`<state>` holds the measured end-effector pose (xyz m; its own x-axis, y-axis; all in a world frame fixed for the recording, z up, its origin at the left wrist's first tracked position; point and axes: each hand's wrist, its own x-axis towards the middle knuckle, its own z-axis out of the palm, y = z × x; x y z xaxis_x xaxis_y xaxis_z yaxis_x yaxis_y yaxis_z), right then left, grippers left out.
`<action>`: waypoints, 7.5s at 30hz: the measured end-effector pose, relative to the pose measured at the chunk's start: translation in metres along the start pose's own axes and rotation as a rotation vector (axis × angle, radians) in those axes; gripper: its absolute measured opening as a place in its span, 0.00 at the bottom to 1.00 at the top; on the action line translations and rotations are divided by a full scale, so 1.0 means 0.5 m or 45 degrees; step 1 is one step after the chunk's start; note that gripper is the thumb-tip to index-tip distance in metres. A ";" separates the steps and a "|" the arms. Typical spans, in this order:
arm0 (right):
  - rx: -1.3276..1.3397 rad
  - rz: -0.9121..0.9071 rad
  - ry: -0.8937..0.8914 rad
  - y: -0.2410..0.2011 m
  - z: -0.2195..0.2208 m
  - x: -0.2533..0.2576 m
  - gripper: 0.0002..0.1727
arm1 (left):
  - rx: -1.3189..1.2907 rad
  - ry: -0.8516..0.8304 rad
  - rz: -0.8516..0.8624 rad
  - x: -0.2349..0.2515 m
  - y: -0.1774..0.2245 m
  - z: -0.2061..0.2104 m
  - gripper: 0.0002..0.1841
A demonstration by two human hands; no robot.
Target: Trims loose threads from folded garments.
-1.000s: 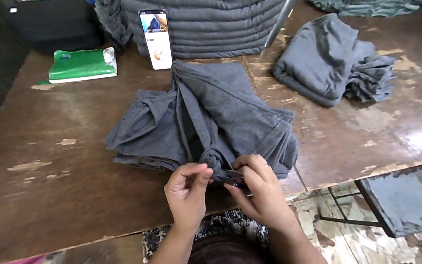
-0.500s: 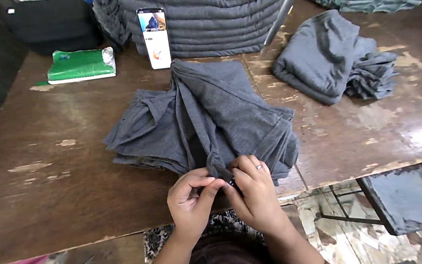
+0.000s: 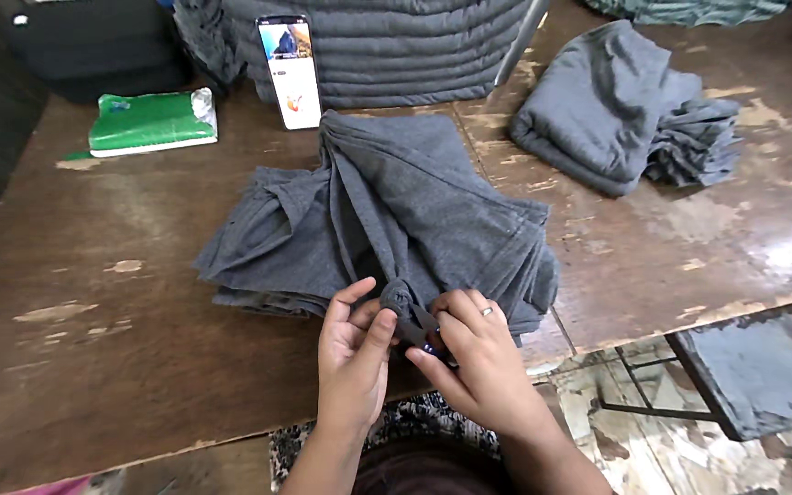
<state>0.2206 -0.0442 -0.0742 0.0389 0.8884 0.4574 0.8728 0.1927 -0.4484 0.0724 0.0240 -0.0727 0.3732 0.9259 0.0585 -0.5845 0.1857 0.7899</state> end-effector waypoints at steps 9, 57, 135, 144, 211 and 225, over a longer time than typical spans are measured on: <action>-0.066 -0.004 0.038 -0.012 0.011 0.010 0.26 | -0.110 -0.009 -0.008 -0.008 -0.010 0.001 0.13; -0.322 -0.220 -0.170 0.037 -0.033 -0.006 0.36 | 0.824 -0.523 0.609 -0.023 0.049 -0.105 0.03; 0.771 -0.216 0.457 -0.043 0.012 0.009 0.14 | 0.504 -0.116 0.671 -0.021 -0.054 -0.019 0.13; 0.092 -0.118 0.058 0.025 -0.028 0.005 0.28 | 0.189 0.015 0.324 -0.025 -0.026 -0.024 0.07; -0.478 -0.233 -0.218 0.025 -0.034 -0.006 0.29 | 1.181 -0.290 0.434 -0.042 0.035 -0.123 0.05; -0.464 -0.198 -0.208 0.016 -0.020 0.010 0.30 | 0.764 -0.899 0.285 -0.045 0.059 -0.136 0.08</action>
<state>0.2328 -0.0421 -0.0679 -0.1585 0.9206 0.3569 0.9783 0.1954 -0.0695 -0.0022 0.0308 -0.0920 0.7611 0.4704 0.4467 -0.3011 -0.3537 0.8855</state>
